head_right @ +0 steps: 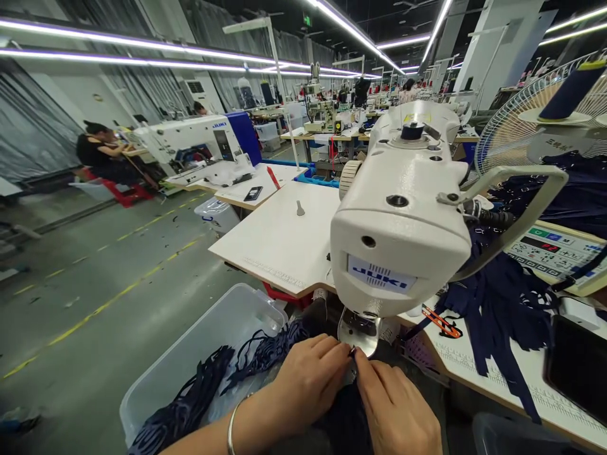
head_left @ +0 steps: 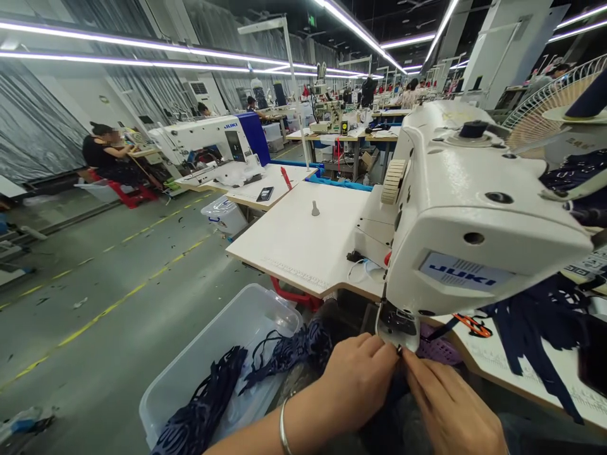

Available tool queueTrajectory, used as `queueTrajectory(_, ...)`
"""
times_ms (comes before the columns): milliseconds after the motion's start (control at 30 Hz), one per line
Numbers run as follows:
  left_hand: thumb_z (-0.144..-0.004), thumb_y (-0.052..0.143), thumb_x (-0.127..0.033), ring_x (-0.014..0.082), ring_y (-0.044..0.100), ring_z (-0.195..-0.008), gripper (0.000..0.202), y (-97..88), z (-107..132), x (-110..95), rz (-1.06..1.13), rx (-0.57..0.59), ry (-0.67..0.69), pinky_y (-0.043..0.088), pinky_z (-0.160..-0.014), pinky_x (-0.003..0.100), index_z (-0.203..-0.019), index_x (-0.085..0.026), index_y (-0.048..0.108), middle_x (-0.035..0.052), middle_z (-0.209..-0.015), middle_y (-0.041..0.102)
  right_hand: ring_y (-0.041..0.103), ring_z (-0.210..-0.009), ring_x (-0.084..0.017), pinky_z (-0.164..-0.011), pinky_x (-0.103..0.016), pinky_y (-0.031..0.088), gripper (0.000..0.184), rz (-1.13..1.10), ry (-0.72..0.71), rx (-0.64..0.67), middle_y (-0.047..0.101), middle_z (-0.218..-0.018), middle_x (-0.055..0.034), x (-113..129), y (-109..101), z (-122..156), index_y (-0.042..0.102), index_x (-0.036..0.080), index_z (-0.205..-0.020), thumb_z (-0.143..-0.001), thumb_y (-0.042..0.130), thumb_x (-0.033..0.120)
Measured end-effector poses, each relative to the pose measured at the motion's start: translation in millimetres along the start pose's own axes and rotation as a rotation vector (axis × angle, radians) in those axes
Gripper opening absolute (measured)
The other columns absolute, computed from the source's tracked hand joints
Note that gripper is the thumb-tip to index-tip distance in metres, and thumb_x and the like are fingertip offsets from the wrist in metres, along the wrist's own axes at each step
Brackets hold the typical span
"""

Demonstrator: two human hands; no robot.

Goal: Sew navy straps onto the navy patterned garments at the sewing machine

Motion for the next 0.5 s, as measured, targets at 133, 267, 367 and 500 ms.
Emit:
queueTrajectory(133, -0.093, 0.042, -0.013, 0.0162, 0.049, -0.065, 0.011, 3.1, 4, -14, -0.258, 0.104, 0.224, 0.037, -0.055, 0.03, -0.093, -0.016, 0.052, 0.0023, -0.081, 0.058, 0.066, -0.077, -0.018, -0.077, -0.029, 0.048, 0.024, -0.036, 0.059, -0.061, 0.072, -0.088, -0.0071, 1, -1, -10, 0.064, 0.011, -0.114, -0.095, 0.049, 0.017)
queueTrajectory(267, -0.09, 0.045, -0.014, 0.015, 0.049, -0.063, 0.007, 6.4, 5, -16, -0.198, 0.121, 0.225, 0.037, -0.053, 0.029, -0.091, -0.017, 0.051, -0.0001, -0.077, 0.057, 0.066, -0.086, -0.017, -0.083, -0.028, 0.049, 0.026, -0.155, 0.111, -0.035, 0.071, -0.097, -0.0079, -3, 2, -12, 0.062, 0.012, -0.117, -0.094, 0.051, 0.014)
queueTrajectory(367, -0.09, 0.043, -0.012, 0.0145, 0.05, -0.062, 0.01, 2.2, 3, -9, -0.096, 0.059, 0.1, 0.036, -0.054, 0.027, -0.087, -0.018, 0.051, 0.0002, -0.075, 0.057, 0.066, -0.09, -0.016, -0.085, -0.028, 0.048, 0.027, -0.189, 0.132, -0.026, 0.07, -0.099, -0.0073, -6, 0, -11, 0.061, 0.013, -0.118, -0.093, 0.051, 0.011)
queueTrajectory(500, -0.095, 0.041, -0.017, 0.012, 0.05, -0.059, 0.018, -4.0, 0, 1, 0.069, 0.029, -0.055, 0.034, -0.054, 0.024, -0.079, -0.019, 0.048, -0.0002, -0.068, 0.055, 0.065, -0.084, -0.015, -0.083, -0.025, 0.048, 0.025, -0.182, 0.162, -0.051, 0.071, -0.094, -0.0055, -9, -10, -9, 0.061, 0.013, -0.116, -0.091, 0.057, 0.013)
Point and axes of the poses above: each hand's wrist, its own z-axis away from the middle knuckle, its own y-axis out of the palm, x = y × z, the point moved 7 cm from there along -z, towards the middle knuckle
